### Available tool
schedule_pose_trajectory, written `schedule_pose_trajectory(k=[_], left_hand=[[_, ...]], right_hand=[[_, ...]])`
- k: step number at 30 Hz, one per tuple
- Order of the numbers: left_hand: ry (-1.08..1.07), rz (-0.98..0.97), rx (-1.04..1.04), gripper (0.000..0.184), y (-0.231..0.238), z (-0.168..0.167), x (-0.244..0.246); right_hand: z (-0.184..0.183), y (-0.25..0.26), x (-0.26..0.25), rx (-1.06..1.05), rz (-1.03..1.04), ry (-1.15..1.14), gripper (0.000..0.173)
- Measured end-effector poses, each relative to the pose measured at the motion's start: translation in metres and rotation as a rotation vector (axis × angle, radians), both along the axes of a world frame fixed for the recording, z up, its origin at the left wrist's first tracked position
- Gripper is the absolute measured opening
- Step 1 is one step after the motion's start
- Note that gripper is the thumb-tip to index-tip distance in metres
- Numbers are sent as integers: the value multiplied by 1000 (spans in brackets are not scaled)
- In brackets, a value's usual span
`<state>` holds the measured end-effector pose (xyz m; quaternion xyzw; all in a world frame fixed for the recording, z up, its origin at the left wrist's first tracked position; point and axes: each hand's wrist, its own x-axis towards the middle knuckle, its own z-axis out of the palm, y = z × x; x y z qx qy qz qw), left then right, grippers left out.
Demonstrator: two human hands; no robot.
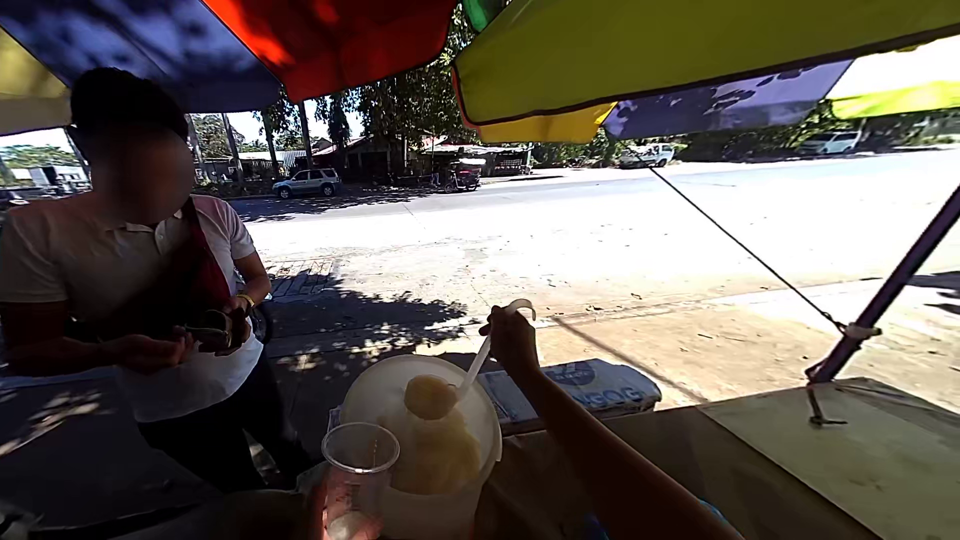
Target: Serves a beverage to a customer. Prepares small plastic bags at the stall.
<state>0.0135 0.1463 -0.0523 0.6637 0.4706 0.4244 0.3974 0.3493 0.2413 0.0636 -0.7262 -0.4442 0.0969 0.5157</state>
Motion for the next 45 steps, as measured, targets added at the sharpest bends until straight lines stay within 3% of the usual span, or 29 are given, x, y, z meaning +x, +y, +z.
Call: schedule_pose_trajectory(k=[9, 14, 17, 25, 35, 38, 41, 45], left_hand=[[550, -7, -198, 78, 58, 74, 16], [555, -17, -220, 78, 66, 85, 25], [491, -5, -225, 78, 66, 84, 27], [248, 73, -154, 76, 58, 60, 29], [13, 233, 120, 76, 47, 21, 34], [-74, 253, 142, 77, 46, 13, 34], [-127, 273, 137, 78, 43, 7, 33], [-137, 327, 108, 76, 35, 6, 33]], right_hand=[[102, -28, -15, 50, 65, 86, 41], [136, -40, -36, 180, 170, 98, 37], [144, -55, -57, 276, 246, -12, 35], [120, -95, -106, 605, 432, -433, 27], [86, -137, -114, 936, 838, -851, 9], [83, -138, -109, 910, 783, -760, 10], [80, -117, -97, 821, 543, -540, 26], [30, -69, -83, 559, 421, -431, 27]])
